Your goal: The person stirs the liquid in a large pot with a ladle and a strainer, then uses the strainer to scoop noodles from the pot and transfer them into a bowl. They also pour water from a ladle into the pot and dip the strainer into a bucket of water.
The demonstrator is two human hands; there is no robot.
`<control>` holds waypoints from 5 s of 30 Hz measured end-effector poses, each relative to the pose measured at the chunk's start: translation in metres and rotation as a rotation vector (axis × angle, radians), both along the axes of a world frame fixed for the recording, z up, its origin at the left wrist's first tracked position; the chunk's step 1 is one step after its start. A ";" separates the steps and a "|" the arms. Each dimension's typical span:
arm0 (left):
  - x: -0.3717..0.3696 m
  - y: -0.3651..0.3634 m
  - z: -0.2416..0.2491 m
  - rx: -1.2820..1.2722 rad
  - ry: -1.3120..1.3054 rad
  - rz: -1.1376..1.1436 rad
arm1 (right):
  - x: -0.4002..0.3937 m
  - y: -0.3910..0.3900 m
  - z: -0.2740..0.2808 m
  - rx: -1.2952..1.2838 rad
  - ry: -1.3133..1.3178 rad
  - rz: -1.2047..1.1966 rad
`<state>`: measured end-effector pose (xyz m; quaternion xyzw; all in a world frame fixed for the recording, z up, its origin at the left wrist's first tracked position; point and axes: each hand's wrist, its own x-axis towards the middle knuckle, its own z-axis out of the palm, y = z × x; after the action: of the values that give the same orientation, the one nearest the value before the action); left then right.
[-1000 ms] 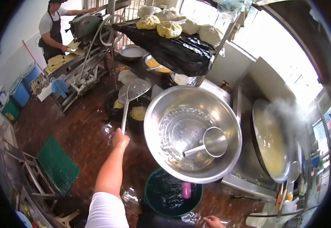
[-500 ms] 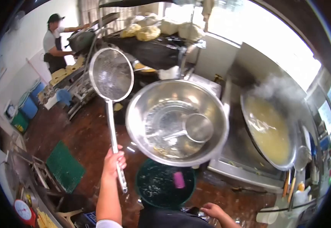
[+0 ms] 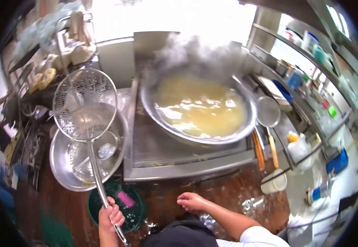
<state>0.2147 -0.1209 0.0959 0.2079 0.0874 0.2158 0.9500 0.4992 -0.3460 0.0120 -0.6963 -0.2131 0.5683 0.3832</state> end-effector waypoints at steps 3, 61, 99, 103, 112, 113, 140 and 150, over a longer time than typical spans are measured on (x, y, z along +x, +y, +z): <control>0.025 -0.014 0.000 -0.056 0.076 -0.159 | 0.006 -0.035 -0.003 0.006 -0.050 -0.188; 0.630 -0.469 -0.089 -0.400 0.142 -1.040 | 0.367 -0.534 0.020 0.066 -1.000 -1.195; 0.045 -0.234 -0.249 0.127 1.294 -0.179 | 0.259 -0.253 0.178 0.614 -0.915 -1.304; -0.036 -0.204 -0.269 0.123 1.349 -0.063 | 0.239 -0.212 0.170 0.835 -0.788 -1.136; -0.104 -0.164 -0.254 -0.047 1.427 0.177 | 0.242 -0.152 0.148 0.694 -0.694 -1.147; -0.103 -0.165 -0.254 -0.050 1.443 0.168 | 0.246 -0.143 0.149 0.651 -0.671 -1.125; 0.035 -0.181 -0.218 0.211 1.756 -0.235 | 0.553 0.013 0.023 -0.367 -0.674 -0.147; -0.009 -0.219 -0.268 0.165 1.704 -0.204 | 0.464 0.037 0.037 -0.282 -0.408 -0.049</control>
<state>0.2060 -0.3396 -0.1725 0.3743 0.7354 -0.0946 0.5570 0.9629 -0.3089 0.0487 -0.8482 -0.1878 0.4304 0.2452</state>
